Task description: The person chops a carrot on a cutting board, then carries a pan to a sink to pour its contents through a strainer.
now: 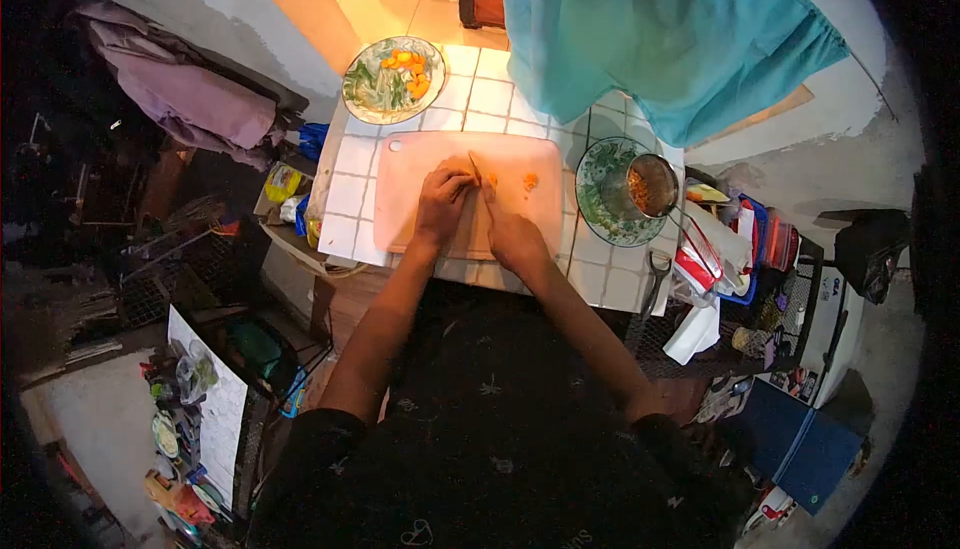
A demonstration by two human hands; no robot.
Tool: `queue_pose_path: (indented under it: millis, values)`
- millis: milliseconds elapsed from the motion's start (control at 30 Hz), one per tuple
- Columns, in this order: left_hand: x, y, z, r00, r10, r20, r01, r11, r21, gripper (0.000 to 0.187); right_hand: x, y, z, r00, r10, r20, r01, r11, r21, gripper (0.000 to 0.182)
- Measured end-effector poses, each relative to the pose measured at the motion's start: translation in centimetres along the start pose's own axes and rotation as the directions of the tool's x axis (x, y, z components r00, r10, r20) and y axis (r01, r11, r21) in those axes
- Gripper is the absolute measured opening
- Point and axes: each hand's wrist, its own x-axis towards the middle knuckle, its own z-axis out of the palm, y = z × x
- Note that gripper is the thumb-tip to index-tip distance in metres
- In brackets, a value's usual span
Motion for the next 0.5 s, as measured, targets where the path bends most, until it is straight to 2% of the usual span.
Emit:
queue_pose_path:
  millis: [167, 233, 333, 500]
  values:
    - [-0.2, -0.4, 0.3, 1.0, 0.001, -0.017, -0.002, 0.999, -0.048, 0.015, -2.1, 0.2, 0.4, 0.998, 0.037, -0.047, -0.036, 0.999, 0.023, 0.081]
    - [-0.1, -0.2, 0.2, 1.0, -0.002, -0.012, 0.001, 0.998, -0.056, 0.015, -2.7, 0.1, 0.6, 0.988, -0.051, -0.149, 0.052, 0.999, 0.002, 0.078]
    - [0.0, 0.2, -0.1, 1.0, -0.004, -0.014, 0.003, 0.999, -0.043, 0.015, -2.9, -0.1, 1.2, 0.971, -0.118, -0.209, 0.105, 0.992, -0.074, 0.077]
    - [0.0, 0.1, -0.1, 1.0, -0.017, 0.004, 0.017, 1.0, -0.009, 0.015, -2.9, -0.4, 1.1, 0.961, -0.164, -0.223, 0.142, 0.984, -0.109, 0.076]
